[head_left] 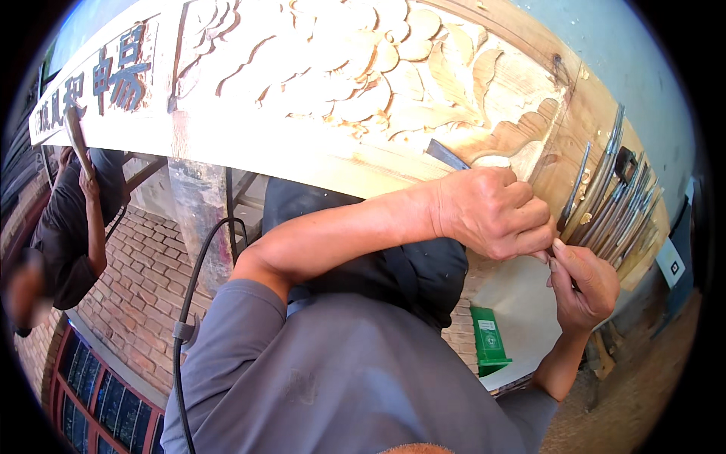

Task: The person carves a floral design into a wooden plank using a chisel and a wooden mallet, occasionally picking up different carving tools from a set on the bench.

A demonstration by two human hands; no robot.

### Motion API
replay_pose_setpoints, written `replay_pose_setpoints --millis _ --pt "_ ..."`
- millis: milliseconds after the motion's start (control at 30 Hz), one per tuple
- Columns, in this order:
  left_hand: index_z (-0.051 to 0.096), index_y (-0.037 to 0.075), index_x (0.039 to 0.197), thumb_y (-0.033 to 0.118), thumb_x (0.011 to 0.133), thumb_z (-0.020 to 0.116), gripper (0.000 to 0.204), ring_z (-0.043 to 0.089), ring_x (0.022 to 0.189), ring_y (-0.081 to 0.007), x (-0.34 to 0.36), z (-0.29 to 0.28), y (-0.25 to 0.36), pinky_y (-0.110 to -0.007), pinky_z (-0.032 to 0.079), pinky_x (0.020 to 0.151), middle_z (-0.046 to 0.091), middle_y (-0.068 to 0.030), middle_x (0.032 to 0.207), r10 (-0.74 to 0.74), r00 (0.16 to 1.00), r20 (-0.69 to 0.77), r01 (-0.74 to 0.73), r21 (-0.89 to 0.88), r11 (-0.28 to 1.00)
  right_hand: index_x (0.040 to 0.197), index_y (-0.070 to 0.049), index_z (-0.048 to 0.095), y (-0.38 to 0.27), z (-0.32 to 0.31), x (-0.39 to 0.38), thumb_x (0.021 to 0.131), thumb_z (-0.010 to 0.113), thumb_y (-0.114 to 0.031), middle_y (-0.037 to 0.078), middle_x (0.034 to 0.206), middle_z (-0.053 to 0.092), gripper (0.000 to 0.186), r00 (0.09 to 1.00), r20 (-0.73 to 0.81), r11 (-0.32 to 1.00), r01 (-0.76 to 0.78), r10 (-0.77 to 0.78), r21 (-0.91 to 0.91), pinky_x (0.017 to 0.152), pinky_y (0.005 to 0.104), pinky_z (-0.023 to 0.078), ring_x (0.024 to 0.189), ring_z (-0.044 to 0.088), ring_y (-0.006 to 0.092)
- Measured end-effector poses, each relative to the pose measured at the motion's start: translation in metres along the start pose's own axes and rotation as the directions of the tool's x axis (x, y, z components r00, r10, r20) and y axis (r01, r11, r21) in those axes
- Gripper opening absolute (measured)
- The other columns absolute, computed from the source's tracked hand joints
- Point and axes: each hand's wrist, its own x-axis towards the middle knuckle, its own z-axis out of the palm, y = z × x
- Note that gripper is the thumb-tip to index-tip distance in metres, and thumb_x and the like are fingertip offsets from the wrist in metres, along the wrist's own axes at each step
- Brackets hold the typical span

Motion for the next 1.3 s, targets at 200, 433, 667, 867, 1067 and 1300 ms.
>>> replay_pose_setpoints --millis 200,433,667,867,1067,1300 --pt "0.064 0.007 0.097 0.030 0.086 0.074 0.027 0.053 0.062 -0.0115 0.001 0.003 0.003 -0.027 0.044 0.051 0.047 0.0012 0.076 0.028 1.000 0.011 -0.028 -0.029 0.999 0.109 0.000 0.081 -0.001 -0.005 -0.008 0.074 0.084 0.012 0.014 0.082 0.077 0.037 1.000 0.000 0.999 -0.031 0.031 -0.032 0.055 0.0288 0.048 0.063 0.070 0.0228" --pt "0.064 0.009 0.090 0.036 0.088 0.075 0.030 0.051 0.058 -0.0119 -0.001 -0.007 0.000 -0.029 0.038 0.049 0.045 0.0015 0.074 -0.020 0.998 0.060 0.020 -0.001 1.000 0.108 0.000 0.081 0.006 0.013 -0.001 0.077 0.085 0.012 0.014 0.083 0.077 0.034 0.998 -0.059 0.997 -0.019 0.023 0.068 0.055 0.0291 0.049 0.062 0.069 0.0211" --pt "0.067 0.003 0.096 0.020 0.078 0.071 0.025 0.052 0.060 -0.0125 -0.003 -0.001 0.017 -0.028 0.039 0.049 0.047 0.0005 0.073 -0.050 0.994 0.102 0.053 -0.020 0.998 0.107 0.001 0.081 0.017 0.001 -0.017 0.073 0.078 0.014 0.011 0.072 0.073 0.036 0.992 0.007 0.968 -0.128 0.130 0.215 0.052 0.0278 0.046 0.055 0.067 0.0179" --pt "0.070 0.001 0.098 0.021 0.080 0.070 0.027 0.052 0.063 -0.0124 0.022 0.002 0.070 -0.028 0.036 0.051 0.053 -0.0005 0.078 -0.154 0.942 0.299 0.180 -0.063 0.982 0.108 0.004 0.079 0.020 -0.025 -0.067 0.087 0.075 -0.008 0.012 0.067 0.070 0.025 0.942 0.003 0.838 -0.301 0.337 0.456 0.050 0.0279 0.048 0.052 0.067 0.0173" --pt "0.069 0.001 0.103 0.021 0.082 0.069 0.029 0.053 0.067 -0.0134 0.022 0.002 0.085 -0.028 0.039 0.054 0.054 -0.0007 0.082 -0.168 0.937 0.307 0.203 -0.088 0.975 0.110 0.005 0.075 0.002 -0.026 -0.100 0.088 0.079 -0.028 0.014 0.073 0.070 0.039 0.849 -0.102 0.742 -0.387 0.518 0.548 0.050 0.0298 0.050 0.054 0.067 0.0210" --pt "0.060 0.005 0.110 0.032 0.096 0.075 0.034 0.068 0.073 -0.0237 0.018 -0.028 0.121 -0.038 0.054 0.059 0.057 -0.0070 0.085 -0.323 0.844 0.429 0.472 -0.305 0.827 0.111 0.008 0.073 -0.034 -0.014 -0.117 0.086 0.087 -0.034 0.016 0.089 0.074 0.051 0.811 -0.128 0.583 -0.291 0.571 0.758 0.062 0.0318 0.058 0.068 0.073 0.0221"
